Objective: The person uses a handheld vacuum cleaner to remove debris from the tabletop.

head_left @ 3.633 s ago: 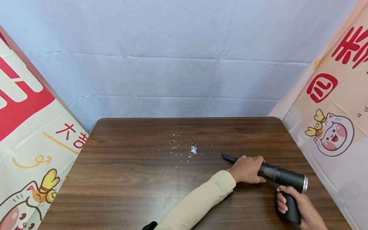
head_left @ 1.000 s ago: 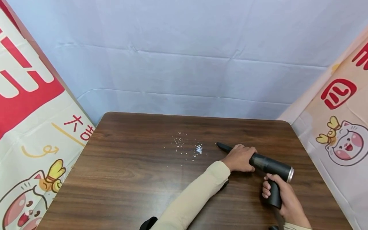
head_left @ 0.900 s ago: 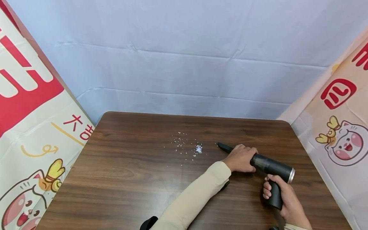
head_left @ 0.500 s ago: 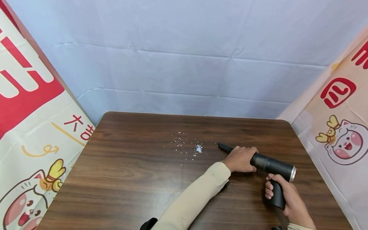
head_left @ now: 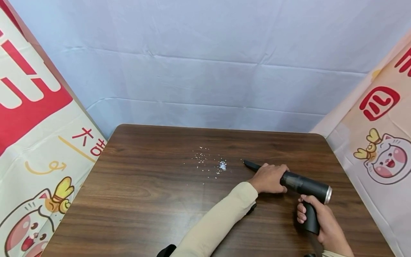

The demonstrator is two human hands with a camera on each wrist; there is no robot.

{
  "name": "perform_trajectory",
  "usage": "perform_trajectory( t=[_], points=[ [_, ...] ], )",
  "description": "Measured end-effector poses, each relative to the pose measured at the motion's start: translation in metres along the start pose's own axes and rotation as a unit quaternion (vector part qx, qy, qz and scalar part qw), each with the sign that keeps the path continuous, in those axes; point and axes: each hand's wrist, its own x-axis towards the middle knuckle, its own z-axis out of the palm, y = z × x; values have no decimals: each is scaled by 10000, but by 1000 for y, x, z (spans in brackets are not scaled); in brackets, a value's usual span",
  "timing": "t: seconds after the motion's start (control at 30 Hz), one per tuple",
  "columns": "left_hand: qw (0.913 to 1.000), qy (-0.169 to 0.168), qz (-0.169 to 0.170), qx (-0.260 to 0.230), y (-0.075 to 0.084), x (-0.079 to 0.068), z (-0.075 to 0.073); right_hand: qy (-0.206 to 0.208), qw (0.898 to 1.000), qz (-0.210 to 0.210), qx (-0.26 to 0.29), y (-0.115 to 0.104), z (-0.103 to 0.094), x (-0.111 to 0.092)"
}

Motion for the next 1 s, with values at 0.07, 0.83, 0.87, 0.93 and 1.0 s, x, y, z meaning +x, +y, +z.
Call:
perform_trajectory(
  t=[0.07, 0.83, 0.87, 0.93, 1.0],
  points=[
    [10000, 27, 11, 16, -1, -1, -1, -19, 10000, -5, 2, 0, 1, 1],
    [9995, -9, -240, 192, -5, -13, -4, -489, 9982, 244, 243, 3, 1, 8],
    [9995, -36, -257, 205, -4, -13, -4, -558, 9977, 267, 281, 3, 0, 7],
    [9993, -68, -292, 217, -2, -14, -3, -722, 9963, 293, 356, 3, -2, 6],
    [9992, -92, -327, 223, -1, -14, -3, -824, 9951, 333, 426, 3, -4, 5]
  ],
)
